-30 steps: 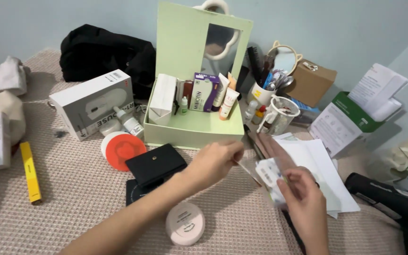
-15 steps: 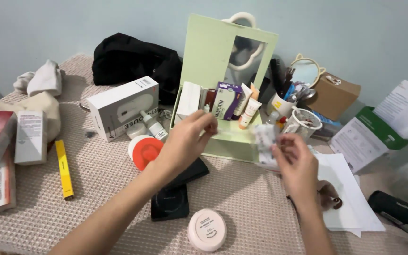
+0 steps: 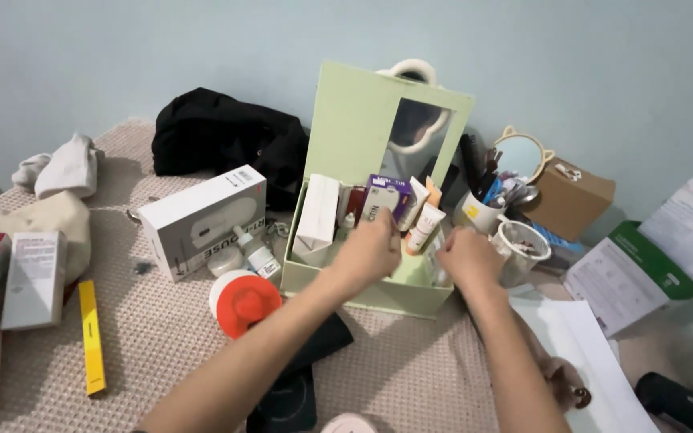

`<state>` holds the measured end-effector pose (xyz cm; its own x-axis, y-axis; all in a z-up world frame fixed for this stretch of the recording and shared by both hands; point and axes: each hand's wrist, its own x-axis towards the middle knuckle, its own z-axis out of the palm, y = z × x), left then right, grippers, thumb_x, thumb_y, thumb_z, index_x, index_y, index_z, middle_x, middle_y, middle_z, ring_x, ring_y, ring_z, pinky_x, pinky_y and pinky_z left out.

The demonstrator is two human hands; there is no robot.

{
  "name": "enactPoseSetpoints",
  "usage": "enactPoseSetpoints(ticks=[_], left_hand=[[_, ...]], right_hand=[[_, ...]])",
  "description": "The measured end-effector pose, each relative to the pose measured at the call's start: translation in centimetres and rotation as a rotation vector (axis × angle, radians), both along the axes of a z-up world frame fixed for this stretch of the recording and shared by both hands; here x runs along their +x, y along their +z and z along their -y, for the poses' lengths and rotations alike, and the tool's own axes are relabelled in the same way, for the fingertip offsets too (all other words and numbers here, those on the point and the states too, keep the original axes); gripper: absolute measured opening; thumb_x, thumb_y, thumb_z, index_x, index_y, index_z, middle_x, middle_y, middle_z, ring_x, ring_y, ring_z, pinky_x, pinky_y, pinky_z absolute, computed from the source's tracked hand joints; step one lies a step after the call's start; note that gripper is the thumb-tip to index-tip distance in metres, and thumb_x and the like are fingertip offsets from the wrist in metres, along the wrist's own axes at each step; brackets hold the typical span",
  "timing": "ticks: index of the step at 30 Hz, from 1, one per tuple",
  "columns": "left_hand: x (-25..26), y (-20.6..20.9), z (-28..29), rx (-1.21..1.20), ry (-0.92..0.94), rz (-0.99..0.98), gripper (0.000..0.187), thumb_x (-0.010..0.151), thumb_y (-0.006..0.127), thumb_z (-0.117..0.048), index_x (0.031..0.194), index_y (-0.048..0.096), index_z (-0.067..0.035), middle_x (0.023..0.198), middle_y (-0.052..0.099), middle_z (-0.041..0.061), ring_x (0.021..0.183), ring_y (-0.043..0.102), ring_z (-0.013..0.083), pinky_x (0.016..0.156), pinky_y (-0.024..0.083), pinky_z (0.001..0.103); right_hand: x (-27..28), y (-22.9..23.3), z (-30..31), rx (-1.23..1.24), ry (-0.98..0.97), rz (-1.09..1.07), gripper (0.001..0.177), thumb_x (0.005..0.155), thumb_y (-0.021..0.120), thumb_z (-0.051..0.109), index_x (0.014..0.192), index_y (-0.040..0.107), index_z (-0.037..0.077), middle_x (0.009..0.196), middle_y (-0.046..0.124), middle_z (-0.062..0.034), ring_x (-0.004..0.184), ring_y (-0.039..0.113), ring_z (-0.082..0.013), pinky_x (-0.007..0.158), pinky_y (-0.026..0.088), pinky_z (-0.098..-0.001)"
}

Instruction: The person opens a light green box with a mirror and places various items inside, including a white box, a blue box, a purple box, a white tube, a small bottle, a black compact, and an orange container. The person arranges the items within the box.

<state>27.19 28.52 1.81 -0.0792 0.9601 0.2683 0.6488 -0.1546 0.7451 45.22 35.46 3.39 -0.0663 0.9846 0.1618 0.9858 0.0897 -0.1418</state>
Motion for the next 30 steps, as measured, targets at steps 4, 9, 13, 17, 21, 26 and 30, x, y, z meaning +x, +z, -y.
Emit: enactPoseSetpoints(ticks=[4,9,13,17,21,26,30], left_hand=[[2.8,-1.8,-2.9,-0.093,-0.038,-0.006,0.039,0.081,0.069,-0.009,0.116,0.054,0.0,0.102,0.07,0.03,0.097,0.071,0.0505,0.08,0.06,0.058],[6.1,-1.7,-3.4,-0.042,-0.059,-0.082,0.037,0.083,0.063,0.001,0.118,0.051,0.006,0.103,0.068,0.035,0.095,0.071,0.0524,0.077,0.061,0.057],[6.9,-0.8,-2.7,0.037,-0.047,-0.119,0.04,0.085,0.065,0.003,0.123,0.051,0.005,0.113,0.065,0.032,0.098,0.071,0.0512,0.079,0.062,0.056],[8.0,-2.5,-3.3,0.071,-0.079,-0.173,0.032,0.087,0.061,0.003,0.117,0.051,0.005,0.111,0.064,0.03,0.098,0.071,0.0514,0.08,0.062,0.056],[7.8,-1.9,-1.8,0.023,-0.169,-0.1,0.028,0.094,0.054,-0.013,0.117,0.042,-0.001,0.104,0.066,0.03,0.097,0.07,0.0522,0.082,0.06,0.058],[5.5,-2.1,-1.4,-0.016,-0.207,-0.106,0.043,0.088,0.063,-0.032,0.116,0.045,-0.004,0.1,0.071,0.027,0.099,0.071,0.05,0.081,0.058,0.058],[4.4,-1.9,-0.5,-0.074,-0.211,-0.131,0.051,0.088,0.064,-0.051,0.111,0.06,-0.006,0.095,0.076,0.018,0.101,0.073,0.0422,0.084,0.058,0.055]], right_hand=[[-1.2,-0.8,-0.5,0.037,-0.006,0.057,0.026,0.084,0.064,0.023,0.103,0.074,0.01,0.097,0.078,-0.0189,0.099,0.076,-0.039,0.086,0.058,-0.0541],[-1.5,0.2,2.2,-0.042,0.055,-0.077,0.032,0.093,0.053,0.0,0.124,0.054,0.007,0.119,0.07,-0.0264,0.115,0.067,-0.0486,0.098,0.05,-0.0605],[0.6,0.1,3.0,-0.03,0.158,-0.162,0.034,0.091,0.064,-0.001,0.119,0.055,0.017,0.128,0.063,-0.0198,0.125,0.061,-0.0442,0.104,0.048,-0.056],[1.6,-1.4,2.2,0.062,0.188,-0.341,0.02,0.095,0.061,0.007,0.113,0.069,0.012,0.108,0.069,-0.0181,0.115,0.065,-0.0431,0.101,0.051,-0.052],[2.6,-2.6,1.3,0.089,0.233,-0.434,0.028,0.101,0.054,0.013,0.12,0.072,0.002,0.11,0.071,-0.0268,0.111,0.066,-0.0472,0.099,0.05,-0.0551],[1.4,-1.2,3.2,0.043,0.22,-0.38,0.023,0.096,0.063,0.021,0.115,0.074,0.013,0.106,0.074,-0.0189,0.11,0.068,-0.0419,0.096,0.054,-0.0525],[1.6,-1.9,2.3,-0.037,0.167,-0.338,0.022,0.09,0.071,0.03,0.111,0.073,0.025,0.111,0.07,-0.0118,0.117,0.066,-0.0364,0.097,0.055,-0.0505]])
